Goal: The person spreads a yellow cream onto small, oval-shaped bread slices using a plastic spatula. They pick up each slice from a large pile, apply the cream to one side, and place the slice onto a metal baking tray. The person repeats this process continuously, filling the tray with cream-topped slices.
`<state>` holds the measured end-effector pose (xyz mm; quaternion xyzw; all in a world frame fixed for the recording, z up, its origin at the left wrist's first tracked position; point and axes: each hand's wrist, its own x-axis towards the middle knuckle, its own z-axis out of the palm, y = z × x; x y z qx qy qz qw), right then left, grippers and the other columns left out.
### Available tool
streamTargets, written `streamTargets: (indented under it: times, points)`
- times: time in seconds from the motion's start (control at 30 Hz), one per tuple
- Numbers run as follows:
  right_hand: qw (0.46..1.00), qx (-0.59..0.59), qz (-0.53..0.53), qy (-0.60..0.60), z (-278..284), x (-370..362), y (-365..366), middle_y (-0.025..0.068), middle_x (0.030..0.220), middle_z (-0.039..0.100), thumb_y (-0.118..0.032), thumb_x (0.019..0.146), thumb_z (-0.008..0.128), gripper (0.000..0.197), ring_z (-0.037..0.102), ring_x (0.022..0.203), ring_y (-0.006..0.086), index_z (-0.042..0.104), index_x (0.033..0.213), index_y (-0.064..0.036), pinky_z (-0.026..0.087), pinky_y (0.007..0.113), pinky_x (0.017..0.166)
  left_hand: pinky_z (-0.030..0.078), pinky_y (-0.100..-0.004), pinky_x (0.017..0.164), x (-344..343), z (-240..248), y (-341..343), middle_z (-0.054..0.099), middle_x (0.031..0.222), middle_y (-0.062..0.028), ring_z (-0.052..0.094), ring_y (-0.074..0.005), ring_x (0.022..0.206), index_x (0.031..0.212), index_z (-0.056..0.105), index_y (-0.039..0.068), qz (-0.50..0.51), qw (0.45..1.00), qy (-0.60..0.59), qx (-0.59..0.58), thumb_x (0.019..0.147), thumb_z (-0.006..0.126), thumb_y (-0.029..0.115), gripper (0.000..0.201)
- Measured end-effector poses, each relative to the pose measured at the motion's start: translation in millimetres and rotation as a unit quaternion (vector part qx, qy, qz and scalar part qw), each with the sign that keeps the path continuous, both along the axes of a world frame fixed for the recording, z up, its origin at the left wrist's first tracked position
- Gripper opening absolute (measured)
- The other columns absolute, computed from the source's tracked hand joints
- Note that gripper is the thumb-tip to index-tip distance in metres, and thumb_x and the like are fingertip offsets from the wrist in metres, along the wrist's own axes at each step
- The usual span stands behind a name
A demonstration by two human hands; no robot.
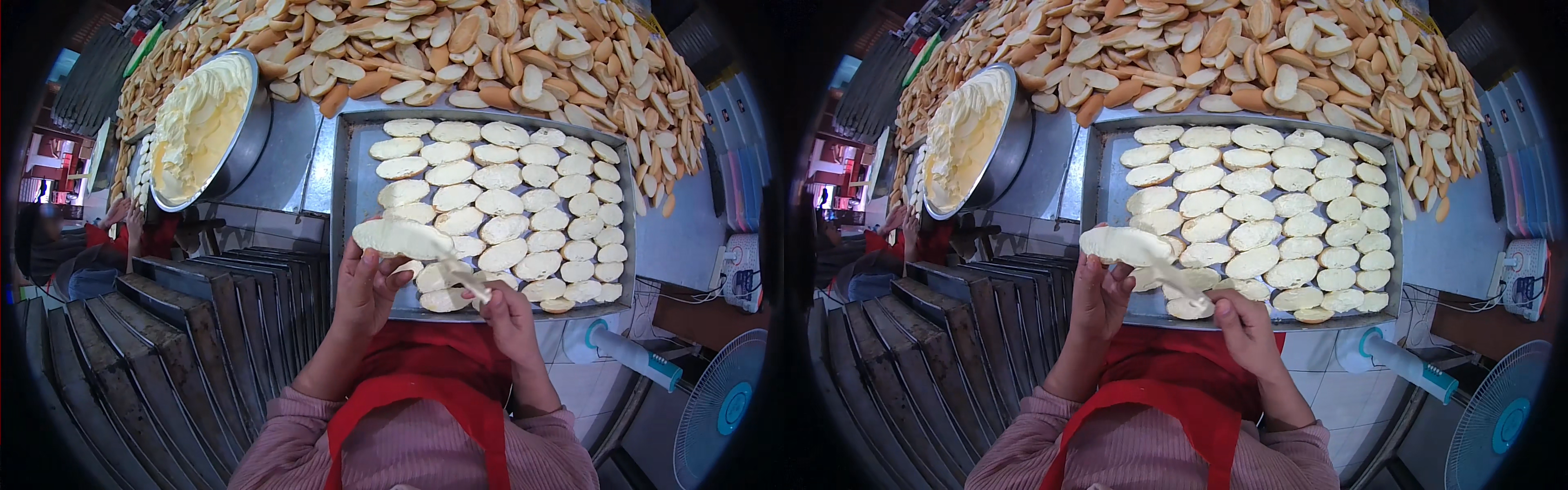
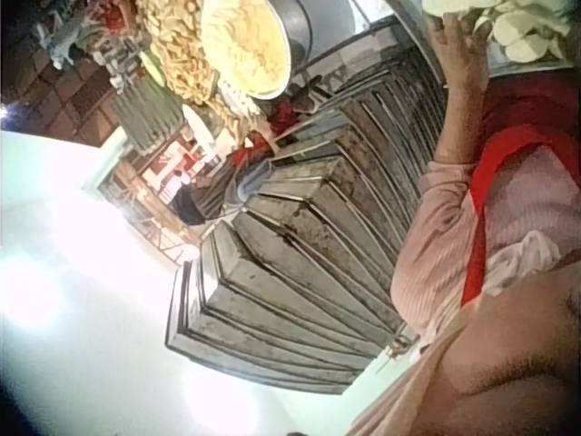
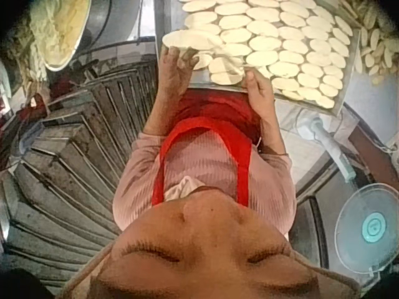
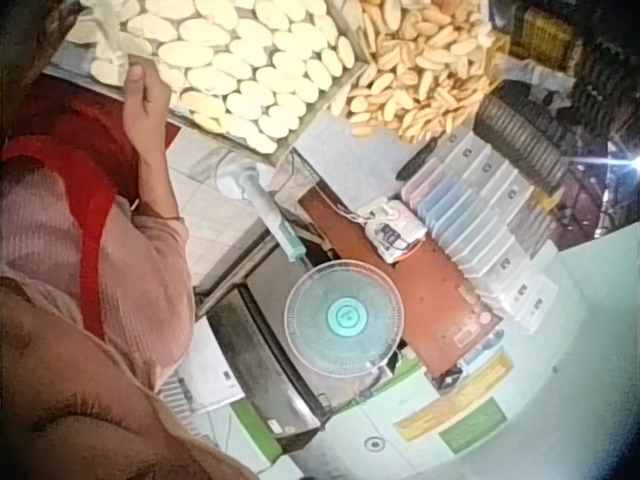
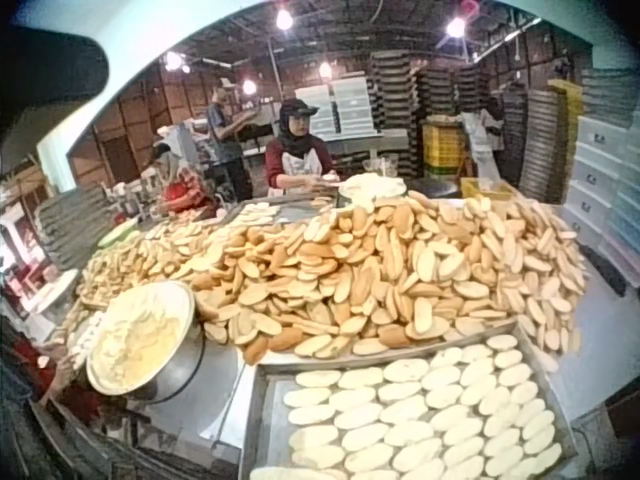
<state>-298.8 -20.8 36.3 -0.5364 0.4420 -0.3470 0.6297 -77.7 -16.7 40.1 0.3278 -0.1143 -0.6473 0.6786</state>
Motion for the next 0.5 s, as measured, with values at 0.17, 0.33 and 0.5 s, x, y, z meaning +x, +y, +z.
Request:
streamTargets:
  times: [0.17,0.33,0.5]
  points:
    - [0.997,0.041,-0.024,-0.061,-10,-9,-7,-0.0034,0.057,0.038,-0.037,0.100,0.037,0.044,0.031,0.050,0.0047,0.059,0.100,0.0011,0.024,0.021,0.047,0.059,-0.0276,0.070,13,-7,10,0.055,0.119,-0.0109,0.063,-0.0230,0.099,0.132,0.037,0.007,-0.015,0.999,0.046,-0.001,0.091,0.059,0.023,0.049]
    - [0.994,0.075,0.004,-0.079,-9,-12,-6,-0.0040,0.057,0.034,-0.037,0.101,0.035,0.045,0.026,0.048,0.0043,0.058,0.101,0.0018,0.021,0.021,0.044,0.058,-0.0331,0.077,33,-19,29,0.051,0.120,-0.0114,0.058,-0.0240,0.106,0.125,0.041,0.004,-0.008,0.980,-0.200,-0.007,0.085,0.063,0.004,0.045]
    - [0.948,0.256,0.084,-0.171,-2,4,0,-0.0037,0.058,0.032,-0.040,0.100,0.035,0.046,0.024,0.048,0.0042,0.054,0.104,0.0024,0.022,0.020,0.043,0.056,-0.0336,0.081,30,-19,41,0.051,0.118,-0.0167,0.059,-0.0263,0.105,0.116,0.048,0.003,0.036,0.817,-0.546,-0.181,0.073,0.070,-0.009,0.050]
